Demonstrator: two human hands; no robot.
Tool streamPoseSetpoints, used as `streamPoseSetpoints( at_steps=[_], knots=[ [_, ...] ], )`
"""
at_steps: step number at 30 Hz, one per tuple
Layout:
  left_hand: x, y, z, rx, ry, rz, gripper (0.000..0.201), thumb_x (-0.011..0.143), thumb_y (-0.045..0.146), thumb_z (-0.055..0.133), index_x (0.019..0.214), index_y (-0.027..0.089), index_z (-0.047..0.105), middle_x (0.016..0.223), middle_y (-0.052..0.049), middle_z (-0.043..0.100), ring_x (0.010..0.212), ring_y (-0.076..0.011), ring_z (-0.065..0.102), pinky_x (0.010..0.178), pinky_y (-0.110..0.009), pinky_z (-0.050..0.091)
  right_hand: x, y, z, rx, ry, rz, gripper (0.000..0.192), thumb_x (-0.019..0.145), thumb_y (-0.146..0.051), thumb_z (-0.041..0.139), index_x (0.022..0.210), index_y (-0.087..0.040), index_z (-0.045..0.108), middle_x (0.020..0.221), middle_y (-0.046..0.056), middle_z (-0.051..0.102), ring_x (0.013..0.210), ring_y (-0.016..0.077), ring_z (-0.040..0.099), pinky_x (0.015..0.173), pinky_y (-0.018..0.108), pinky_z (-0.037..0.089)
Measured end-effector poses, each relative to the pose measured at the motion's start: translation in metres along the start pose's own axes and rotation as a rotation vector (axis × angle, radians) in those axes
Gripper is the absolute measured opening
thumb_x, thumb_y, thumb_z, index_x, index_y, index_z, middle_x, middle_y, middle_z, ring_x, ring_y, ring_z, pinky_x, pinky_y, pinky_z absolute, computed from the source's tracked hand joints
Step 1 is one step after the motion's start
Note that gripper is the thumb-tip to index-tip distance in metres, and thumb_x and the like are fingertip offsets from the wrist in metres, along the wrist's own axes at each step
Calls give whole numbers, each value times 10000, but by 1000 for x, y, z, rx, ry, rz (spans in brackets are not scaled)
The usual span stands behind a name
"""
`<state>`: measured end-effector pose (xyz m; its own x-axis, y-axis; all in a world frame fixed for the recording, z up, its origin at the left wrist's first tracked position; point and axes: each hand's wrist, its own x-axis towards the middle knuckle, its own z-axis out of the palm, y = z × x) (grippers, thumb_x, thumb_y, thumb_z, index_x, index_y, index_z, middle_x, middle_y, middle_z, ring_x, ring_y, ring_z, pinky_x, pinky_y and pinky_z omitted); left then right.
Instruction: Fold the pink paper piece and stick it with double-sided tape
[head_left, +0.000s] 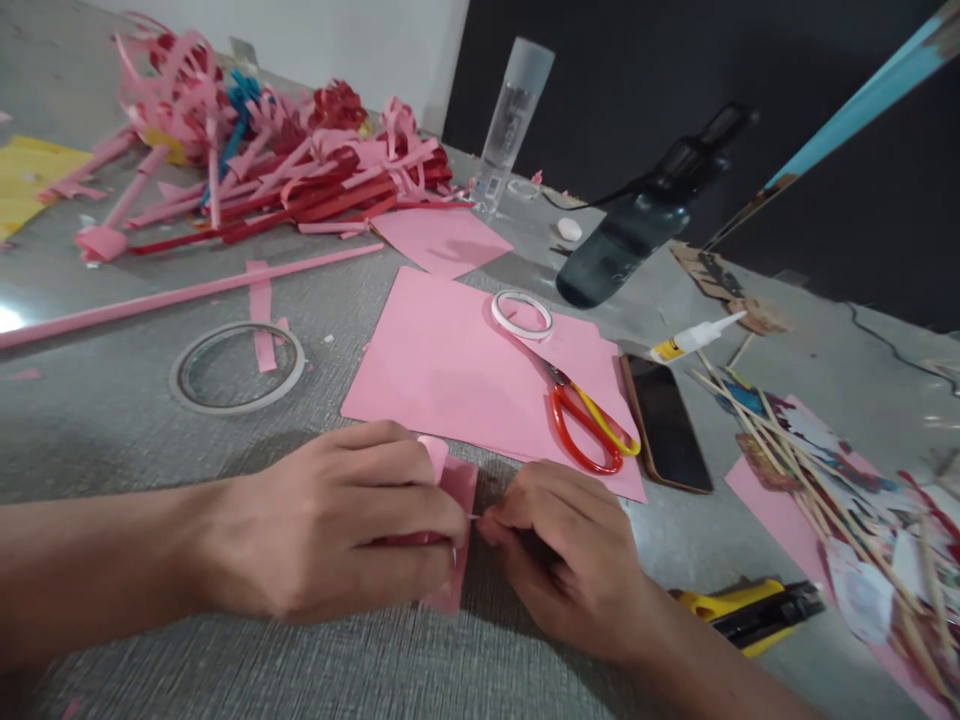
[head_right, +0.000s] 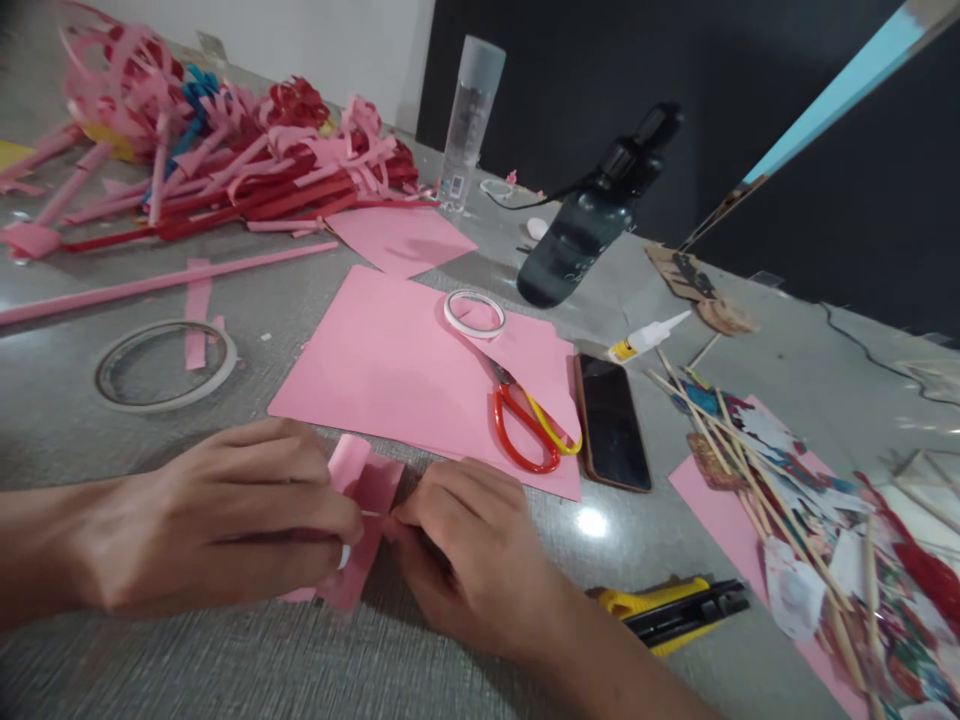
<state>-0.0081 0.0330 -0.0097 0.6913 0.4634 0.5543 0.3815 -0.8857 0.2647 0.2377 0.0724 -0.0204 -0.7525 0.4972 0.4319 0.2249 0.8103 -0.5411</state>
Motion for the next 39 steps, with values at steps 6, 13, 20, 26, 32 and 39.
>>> streamPoseSetpoints(
  at_steps=[6,13,20,26,32,39],
  knots=[
    [7,4,-1,45,-75,33,274,1002,158,463,776,185,616,804,-14,671,654,-145,496,612,-321,392,0,-1,0,-41,-44,-42,150,869,-36,569,830,-176,530,698,-11,498,646,132,404,580,301,287],
    [10,7,1,25,-92,33,288,970,128,481,711,179,594,688,-3,584,602,-141,437,550,-329,363,-2,-4,0,-72,-80,-84,134,874,-50,536,828,-174,518,710,2,495,655,141,392,571,308,273],
    [6,7,2,10,-110,62,291,963,123,490,704,174,611,686,-5,566,601,-149,437,556,-356,320,-3,-3,0,-71,-78,-101,127,889,-61,523,846,-181,512,707,-4,487,652,139,375,576,316,259],
    [4,4,1,7,-74,86,269,934,133,536,693,181,646,698,-22,627,586,-165,453,530,-370,328,-3,-1,0,8,-32,-68,154,881,-49,570,835,-186,518,705,-15,484,649,127,397,585,305,277],
    [6,4,-3,-18,-71,86,246,945,139,539,732,188,652,782,1,689,596,-142,523,529,-349,396,2,-2,-4,64,-78,-58,31,927,-169,540,899,-166,551,739,9,546,674,139,470,612,299,357],
    [5,7,3,-42,13,91,137,832,114,691,812,241,646,896,30,685,645,-107,613,566,-314,518,1,-2,-2,68,-152,12,417,1022,-551,402,880,-182,533,715,-5,517,620,138,439,563,301,326]
  ],
)
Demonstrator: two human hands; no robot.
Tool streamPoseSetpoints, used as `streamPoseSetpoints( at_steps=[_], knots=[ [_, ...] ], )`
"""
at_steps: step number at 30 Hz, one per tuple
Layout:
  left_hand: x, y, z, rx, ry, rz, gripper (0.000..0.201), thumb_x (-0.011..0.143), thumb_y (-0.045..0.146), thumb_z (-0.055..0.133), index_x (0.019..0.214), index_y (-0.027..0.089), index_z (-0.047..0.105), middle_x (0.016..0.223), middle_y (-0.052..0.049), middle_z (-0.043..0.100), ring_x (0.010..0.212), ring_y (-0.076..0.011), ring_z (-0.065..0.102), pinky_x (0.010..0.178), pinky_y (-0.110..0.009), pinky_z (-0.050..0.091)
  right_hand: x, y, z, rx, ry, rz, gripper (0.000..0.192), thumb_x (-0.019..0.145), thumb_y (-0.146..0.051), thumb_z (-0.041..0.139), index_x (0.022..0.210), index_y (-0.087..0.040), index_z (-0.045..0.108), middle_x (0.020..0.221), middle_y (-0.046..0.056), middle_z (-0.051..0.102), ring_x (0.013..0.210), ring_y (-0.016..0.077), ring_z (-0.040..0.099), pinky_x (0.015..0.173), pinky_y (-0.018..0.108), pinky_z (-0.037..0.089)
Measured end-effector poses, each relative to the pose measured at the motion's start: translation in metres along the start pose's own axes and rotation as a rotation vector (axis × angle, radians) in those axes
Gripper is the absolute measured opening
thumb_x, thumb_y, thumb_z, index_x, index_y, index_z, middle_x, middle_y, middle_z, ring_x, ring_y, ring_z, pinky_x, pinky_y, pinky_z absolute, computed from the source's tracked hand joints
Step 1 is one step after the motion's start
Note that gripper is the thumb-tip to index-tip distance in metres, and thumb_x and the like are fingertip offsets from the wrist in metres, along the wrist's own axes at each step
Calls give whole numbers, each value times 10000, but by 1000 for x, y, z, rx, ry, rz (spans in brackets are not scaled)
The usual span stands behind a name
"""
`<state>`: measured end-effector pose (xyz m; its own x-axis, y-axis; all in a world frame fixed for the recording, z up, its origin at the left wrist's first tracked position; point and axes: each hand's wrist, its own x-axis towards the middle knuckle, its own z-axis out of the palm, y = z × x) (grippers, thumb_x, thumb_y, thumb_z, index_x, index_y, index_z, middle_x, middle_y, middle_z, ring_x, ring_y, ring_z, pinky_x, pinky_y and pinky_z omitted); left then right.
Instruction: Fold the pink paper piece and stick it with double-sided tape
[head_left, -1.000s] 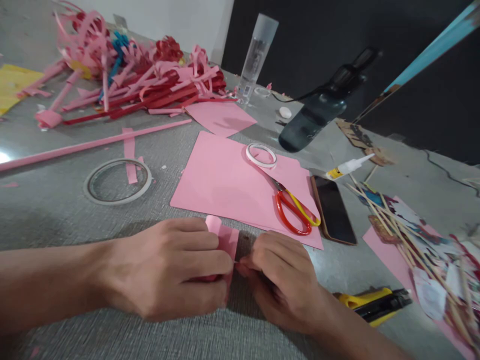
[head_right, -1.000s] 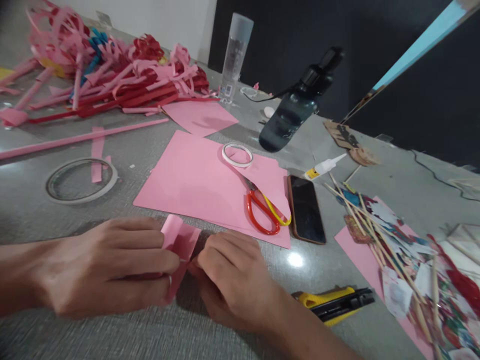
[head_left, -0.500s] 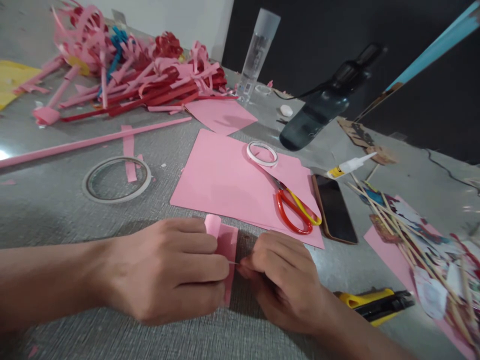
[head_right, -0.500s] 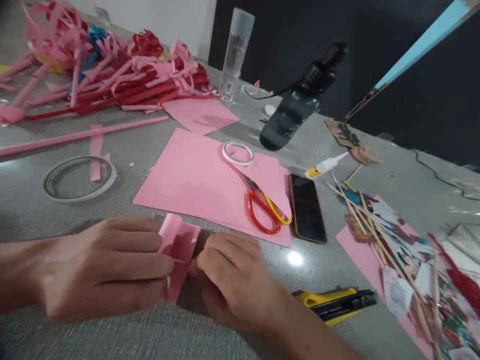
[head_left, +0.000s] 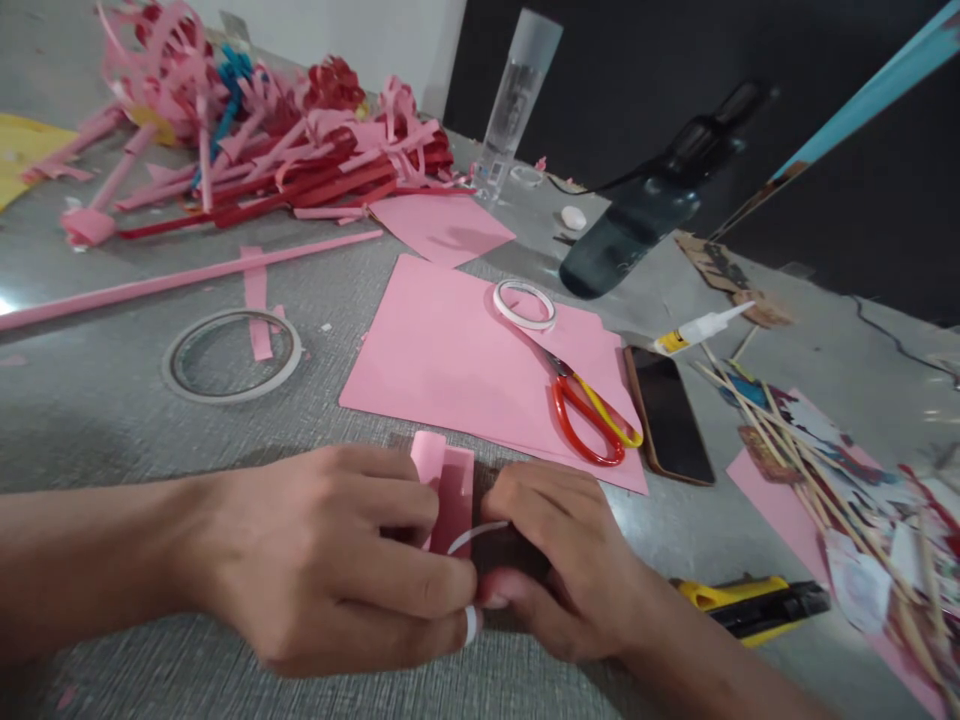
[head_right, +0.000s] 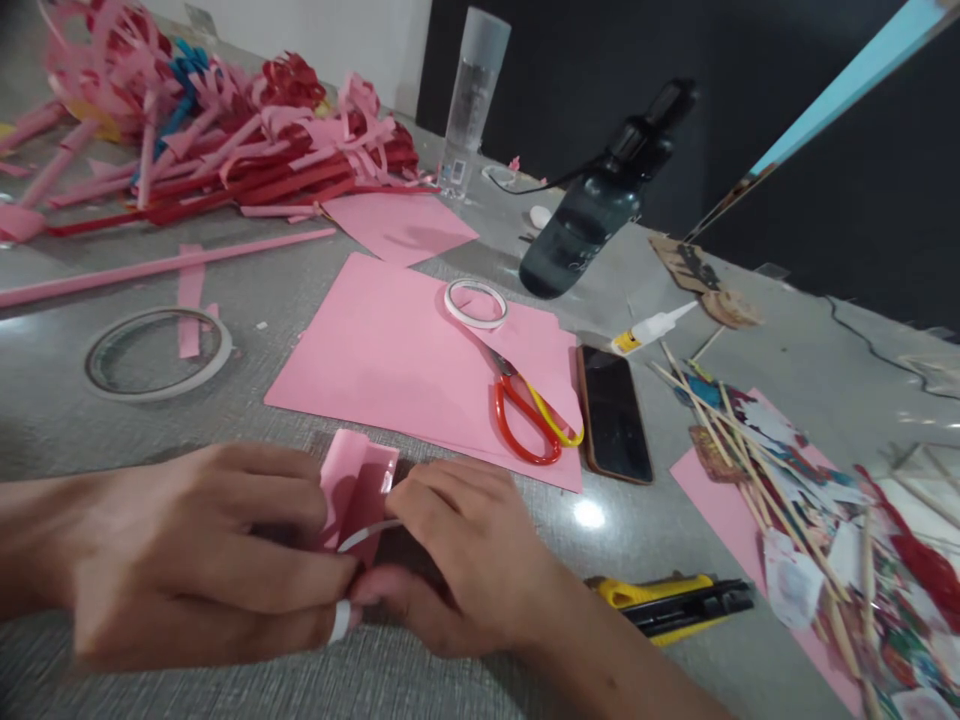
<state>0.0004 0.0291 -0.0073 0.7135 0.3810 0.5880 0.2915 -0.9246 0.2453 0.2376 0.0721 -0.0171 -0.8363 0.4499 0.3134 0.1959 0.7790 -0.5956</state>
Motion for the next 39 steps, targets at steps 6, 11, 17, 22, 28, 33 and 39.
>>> streamPoseSetpoints(
  at_steps=[6,11,17,22,28,33,39],
  knots=[
    [4,2,-1,-79,-66,-78,107,848,134,666,804,227,638,828,2,671,611,-117,581,541,-296,488,1,1,1,-31,-43,-86,227,1008,-241,461,790,-190,495,688,-14,484,622,132,407,570,311,295],
    [3,2,0,-90,-105,-52,171,853,93,612,752,230,616,759,-8,648,606,-140,563,553,-320,479,1,1,4,-146,28,-129,228,900,-101,551,734,-209,436,641,-41,431,591,121,325,539,312,242],
    [2,1,0,-62,-141,-41,190,852,77,534,775,222,630,742,-30,643,606,-151,543,539,-334,447,-2,2,8,-205,67,-127,270,894,-95,554,703,-218,409,613,-53,411,573,117,297,523,310,226],
    [0,0,0,-7,-108,0,121,811,100,575,759,204,608,692,-16,585,576,-150,499,506,-338,378,-3,2,7,-185,69,-109,263,878,-62,548,718,-216,409,628,-53,416,580,111,302,536,304,231],
    [-4,0,0,57,-81,-12,158,810,121,505,680,208,531,596,10,470,531,-150,442,492,-332,339,-4,3,4,-156,94,-75,276,868,-46,542,712,-217,392,632,-61,387,583,104,302,540,289,240],
    [-7,-3,-2,75,-8,-54,151,800,87,486,825,190,594,600,9,506,526,-155,451,500,-325,369,-4,3,1,-112,114,-49,283,908,-66,538,712,-213,397,633,-62,397,580,98,319,540,277,252],
    [-6,-4,-3,142,143,-149,253,881,101,540,1123,127,609,888,-74,651,772,-174,616,668,-306,529,1,1,-2,-30,86,-64,167,1019,-207,500,861,-176,546,719,0,580,635,114,482,576,259,363]
  ],
)
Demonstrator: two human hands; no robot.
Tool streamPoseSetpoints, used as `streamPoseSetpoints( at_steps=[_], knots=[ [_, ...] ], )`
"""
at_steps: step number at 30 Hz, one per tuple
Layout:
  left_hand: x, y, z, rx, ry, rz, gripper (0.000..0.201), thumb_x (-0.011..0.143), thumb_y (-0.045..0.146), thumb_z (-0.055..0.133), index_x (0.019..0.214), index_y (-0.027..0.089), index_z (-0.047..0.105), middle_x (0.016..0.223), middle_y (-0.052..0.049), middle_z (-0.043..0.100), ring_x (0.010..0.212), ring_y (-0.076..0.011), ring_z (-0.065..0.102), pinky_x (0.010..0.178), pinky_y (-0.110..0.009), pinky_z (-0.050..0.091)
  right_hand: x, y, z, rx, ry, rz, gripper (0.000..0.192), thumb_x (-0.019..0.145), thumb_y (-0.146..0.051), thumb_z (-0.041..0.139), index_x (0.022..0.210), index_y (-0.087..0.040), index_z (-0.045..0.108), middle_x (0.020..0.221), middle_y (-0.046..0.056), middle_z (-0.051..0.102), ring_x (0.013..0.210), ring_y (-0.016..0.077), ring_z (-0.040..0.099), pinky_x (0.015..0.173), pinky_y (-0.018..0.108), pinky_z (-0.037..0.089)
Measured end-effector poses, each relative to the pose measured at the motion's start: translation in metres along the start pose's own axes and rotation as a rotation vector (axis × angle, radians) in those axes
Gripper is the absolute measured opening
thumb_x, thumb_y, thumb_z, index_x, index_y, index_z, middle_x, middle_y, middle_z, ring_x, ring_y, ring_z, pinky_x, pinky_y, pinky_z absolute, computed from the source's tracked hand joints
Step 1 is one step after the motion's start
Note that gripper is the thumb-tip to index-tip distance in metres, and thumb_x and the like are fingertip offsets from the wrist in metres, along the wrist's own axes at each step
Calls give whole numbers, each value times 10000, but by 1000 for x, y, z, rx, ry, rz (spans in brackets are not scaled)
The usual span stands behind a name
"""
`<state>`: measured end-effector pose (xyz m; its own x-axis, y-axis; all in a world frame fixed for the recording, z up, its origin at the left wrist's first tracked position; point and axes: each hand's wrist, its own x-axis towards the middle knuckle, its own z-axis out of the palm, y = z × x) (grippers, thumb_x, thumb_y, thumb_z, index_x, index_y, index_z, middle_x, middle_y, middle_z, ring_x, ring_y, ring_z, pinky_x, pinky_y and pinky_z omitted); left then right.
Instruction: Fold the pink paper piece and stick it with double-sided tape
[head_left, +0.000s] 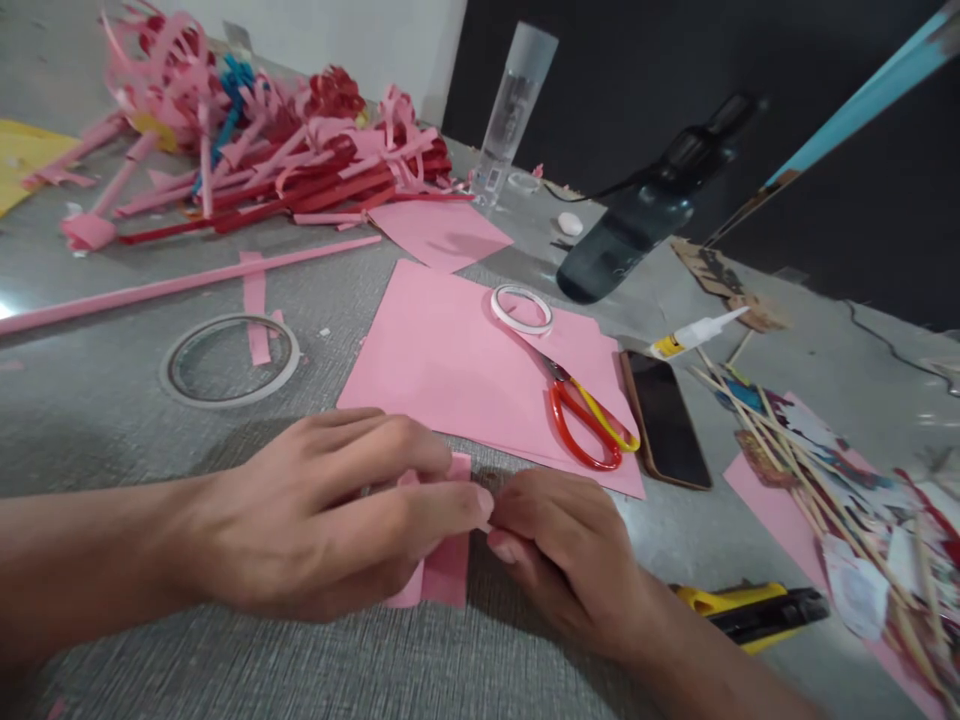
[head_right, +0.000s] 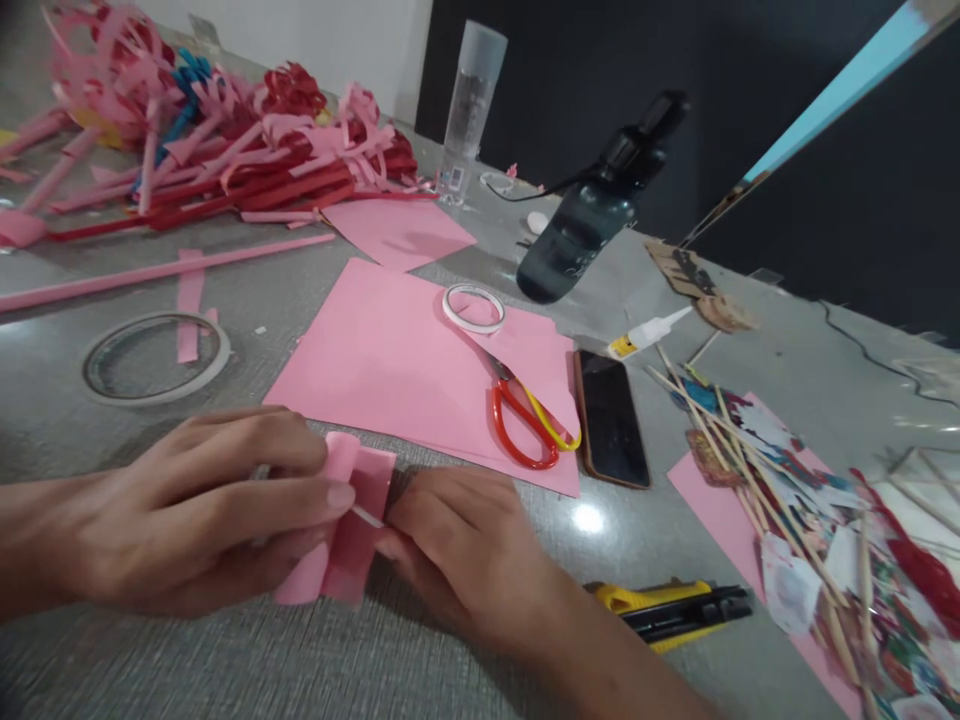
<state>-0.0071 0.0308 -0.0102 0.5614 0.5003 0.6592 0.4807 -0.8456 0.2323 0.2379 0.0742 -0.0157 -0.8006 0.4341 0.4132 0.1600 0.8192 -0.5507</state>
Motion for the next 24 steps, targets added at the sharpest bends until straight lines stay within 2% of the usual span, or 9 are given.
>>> streamPoseSetpoints(
  at_steps=[3,6,13,19,24],
  knots=[
    [0,0,0,10,-22,-30,211,920,123,555,1117,113,629,985,-97,654,829,-169,622,723,-302,542,1,0,0,-11,-22,-7,121,1020,-213,515,925,-166,574,782,23,642,671,122,542,601,257,406],
    [0,-2,0,-47,-86,-15,132,962,159,523,1019,140,641,947,-69,664,756,-154,589,690,-309,513,-2,1,1,-46,-38,-8,49,996,-174,544,1001,-169,593,845,30,675,719,131,590,641,262,442],
    [2,-2,2,-12,-126,-34,79,953,151,553,886,171,591,846,-21,637,690,-142,540,648,-290,441,-9,4,1,-77,-60,-1,94,963,-161,567,1049,-186,598,903,26,682,758,142,602,667,280,454],
    [-1,0,4,-5,-134,-45,97,947,149,537,859,181,565,837,-13,613,697,-145,531,658,-296,433,-9,-1,-3,-68,2,4,84,962,-149,581,1034,-183,608,838,-6,667,730,113,603,674,252,460],
    [1,1,4,-10,-142,-48,151,925,138,552,781,180,545,768,-15,590,670,-147,507,618,-306,419,-8,-4,-5,-119,112,37,97,945,-116,572,997,-188,609,813,1,675,707,112,614,666,240,478]
  ],
)
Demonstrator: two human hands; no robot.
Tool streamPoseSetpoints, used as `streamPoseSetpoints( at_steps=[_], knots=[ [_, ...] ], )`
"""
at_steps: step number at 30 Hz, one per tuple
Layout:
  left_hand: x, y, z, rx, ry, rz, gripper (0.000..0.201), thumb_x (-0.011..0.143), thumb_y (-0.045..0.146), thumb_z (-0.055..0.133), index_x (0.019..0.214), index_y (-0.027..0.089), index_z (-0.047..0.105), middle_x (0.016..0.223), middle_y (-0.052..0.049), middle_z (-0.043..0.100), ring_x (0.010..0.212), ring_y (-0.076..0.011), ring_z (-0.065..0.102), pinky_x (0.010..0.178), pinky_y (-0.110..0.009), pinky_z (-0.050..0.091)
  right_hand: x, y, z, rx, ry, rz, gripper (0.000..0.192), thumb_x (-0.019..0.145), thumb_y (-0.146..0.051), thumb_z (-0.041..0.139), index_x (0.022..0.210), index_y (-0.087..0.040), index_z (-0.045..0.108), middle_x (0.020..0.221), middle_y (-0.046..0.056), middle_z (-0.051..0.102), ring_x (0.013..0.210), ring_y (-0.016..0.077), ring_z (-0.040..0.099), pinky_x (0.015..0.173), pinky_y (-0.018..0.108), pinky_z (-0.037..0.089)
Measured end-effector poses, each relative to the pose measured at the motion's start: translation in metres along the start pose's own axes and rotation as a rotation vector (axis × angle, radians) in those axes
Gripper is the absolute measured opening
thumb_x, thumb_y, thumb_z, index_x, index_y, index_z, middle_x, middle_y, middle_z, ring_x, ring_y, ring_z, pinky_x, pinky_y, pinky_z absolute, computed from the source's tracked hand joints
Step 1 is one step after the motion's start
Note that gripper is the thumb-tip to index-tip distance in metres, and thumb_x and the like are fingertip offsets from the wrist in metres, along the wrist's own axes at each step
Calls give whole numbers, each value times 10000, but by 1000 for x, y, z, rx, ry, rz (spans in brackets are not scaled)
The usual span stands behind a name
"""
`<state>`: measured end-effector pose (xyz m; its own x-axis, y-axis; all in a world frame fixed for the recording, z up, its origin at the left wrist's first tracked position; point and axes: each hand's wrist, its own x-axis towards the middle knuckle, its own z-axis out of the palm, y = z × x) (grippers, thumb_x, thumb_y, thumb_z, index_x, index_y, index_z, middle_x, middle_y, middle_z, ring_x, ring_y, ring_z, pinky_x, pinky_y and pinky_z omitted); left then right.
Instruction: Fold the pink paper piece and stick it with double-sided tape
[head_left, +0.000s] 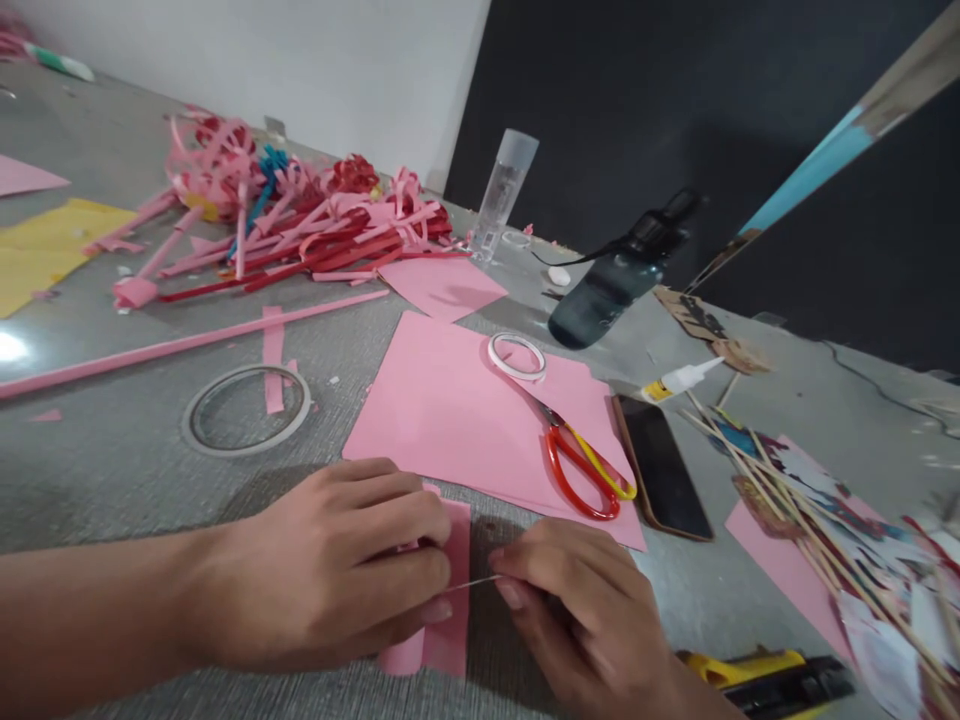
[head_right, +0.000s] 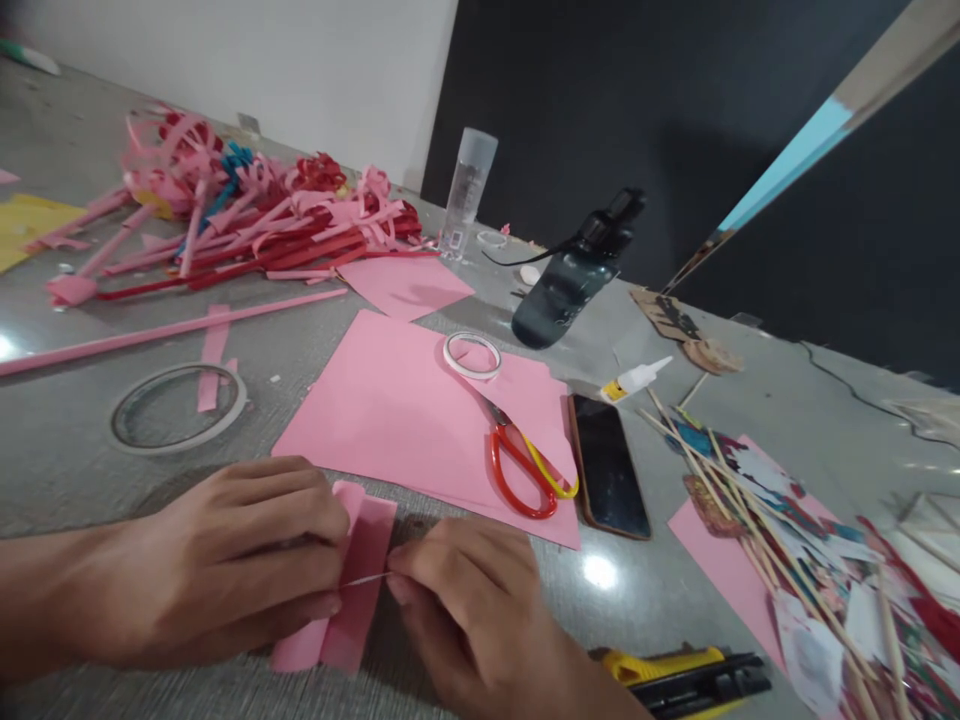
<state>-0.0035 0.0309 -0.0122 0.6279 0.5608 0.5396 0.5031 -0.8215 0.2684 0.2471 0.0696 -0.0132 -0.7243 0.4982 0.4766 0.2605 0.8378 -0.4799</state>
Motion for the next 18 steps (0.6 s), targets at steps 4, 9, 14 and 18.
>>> streamPoseSetpoints(
  at_steps=[4,9,14,18],
  knots=[
    [2,1,-2,-18,-39,10,164,884,168,610,740,177,534,837,-26,622,697,-145,539,623,-313,449,0,1,1,-25,24,36,116,929,-96,577,974,-198,607,796,-6,677,686,107,616,655,234,477],
    [3,1,-3,-98,-14,131,181,859,164,651,703,176,559,908,-22,685,744,-142,607,657,-328,520,0,2,5,-4,26,55,119,917,-90,591,962,-199,610,757,-19,660,655,101,592,632,225,460],
    [4,2,-3,-194,16,209,122,890,107,605,801,175,654,1033,-19,740,827,-142,658,685,-319,556,0,2,7,30,20,92,104,922,-104,590,947,-202,616,744,-19,656,633,104,576,608,226,436],
    [3,3,-2,-134,-9,255,76,846,109,641,805,169,663,965,-37,734,738,-140,633,591,-314,515,1,2,8,45,-17,96,81,933,-124,588,934,-203,604,729,-26,644,619,100,562,592,225,412]
  ],
)
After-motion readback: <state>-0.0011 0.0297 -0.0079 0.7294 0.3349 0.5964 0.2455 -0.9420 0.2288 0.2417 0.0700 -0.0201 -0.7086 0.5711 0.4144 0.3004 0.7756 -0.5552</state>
